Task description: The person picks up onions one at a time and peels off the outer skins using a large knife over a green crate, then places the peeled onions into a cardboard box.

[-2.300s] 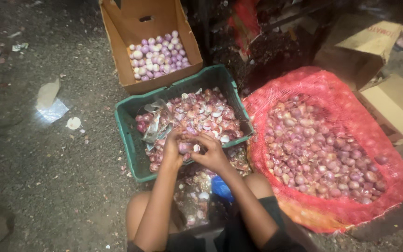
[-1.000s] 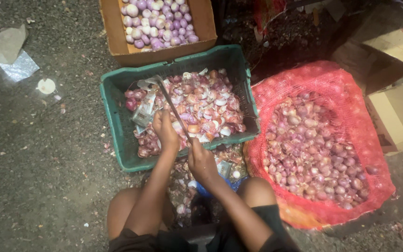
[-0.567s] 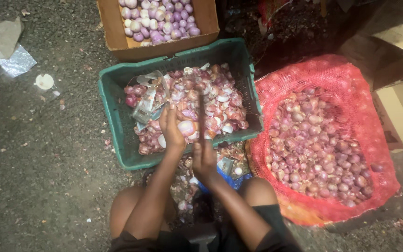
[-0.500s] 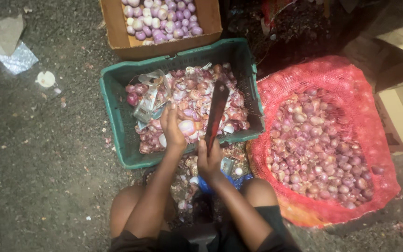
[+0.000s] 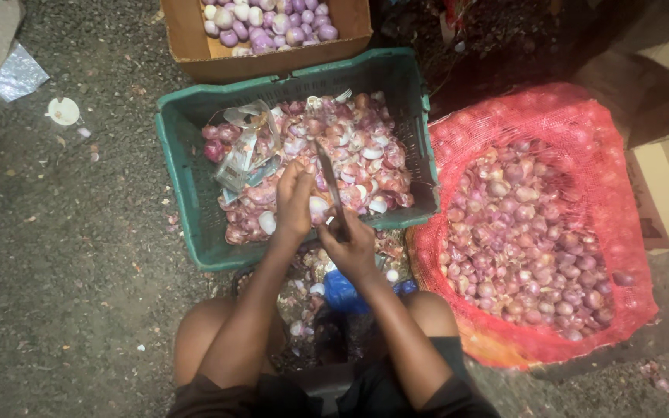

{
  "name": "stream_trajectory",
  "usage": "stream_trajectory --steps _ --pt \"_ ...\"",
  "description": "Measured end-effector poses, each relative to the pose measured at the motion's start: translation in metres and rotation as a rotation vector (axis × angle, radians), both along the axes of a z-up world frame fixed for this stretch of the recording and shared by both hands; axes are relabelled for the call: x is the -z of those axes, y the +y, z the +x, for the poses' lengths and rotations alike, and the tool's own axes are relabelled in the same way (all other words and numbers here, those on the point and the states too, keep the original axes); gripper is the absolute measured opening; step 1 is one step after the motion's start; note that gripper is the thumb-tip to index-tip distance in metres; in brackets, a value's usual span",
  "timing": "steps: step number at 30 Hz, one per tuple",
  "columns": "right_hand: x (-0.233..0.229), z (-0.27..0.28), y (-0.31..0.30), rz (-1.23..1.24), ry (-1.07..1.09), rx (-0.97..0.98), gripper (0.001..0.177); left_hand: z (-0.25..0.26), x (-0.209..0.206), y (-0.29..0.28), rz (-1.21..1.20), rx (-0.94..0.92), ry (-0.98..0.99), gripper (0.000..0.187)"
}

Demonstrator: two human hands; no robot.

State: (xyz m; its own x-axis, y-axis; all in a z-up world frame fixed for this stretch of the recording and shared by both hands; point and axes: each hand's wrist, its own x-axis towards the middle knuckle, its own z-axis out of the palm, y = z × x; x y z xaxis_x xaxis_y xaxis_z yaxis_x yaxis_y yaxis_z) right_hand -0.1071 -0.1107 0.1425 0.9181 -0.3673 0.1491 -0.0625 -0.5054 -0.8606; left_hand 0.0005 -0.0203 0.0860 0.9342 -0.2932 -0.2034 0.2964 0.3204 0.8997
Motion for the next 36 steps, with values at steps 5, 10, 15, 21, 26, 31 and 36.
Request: stream_trajectory --steps 5,10,15,21,26,31,36 --pt "-0.016 0.003 -0.003 0.03 -0.117 -0.144 0.016 0.004 0.01 -0.003 -0.053 0.006 0.094 0.026" --pt "-0.029 0.008 -0.014 -0.16 -0.127 -0.255 0.021 -0.002 0.015 0.0 0.099 0.035 0.088 0.034" --pt "-0.015 -0.002 -0.023 -0.123 -0.076 -0.281 0.02 -0.002 0.012 -0.002 -0.06 0.108 0.303 0.028" --pt "0.026 -0.007 -0.026 0.198 0.062 0.045 0.011 0.019 -0.023 0.017 -0.411 0.298 0.692 0.031" --pt "0.007 0.006 -0.023 0.33 0.121 0.203 0.023 0.022 -0.018 0.017 -0.343 0.16 0.708 0.032" --pt "-0.007 0.009 -0.019 0.577 0.211 0.048 0.034 0.011 0.008 0.01 -0.355 0.128 0.686 0.034" --pt "-0.006 0.011 -0.023 0.481 0.194 -0.017 0.038 0.004 0.014 0.001 -0.132 -0.03 0.365 0.022"
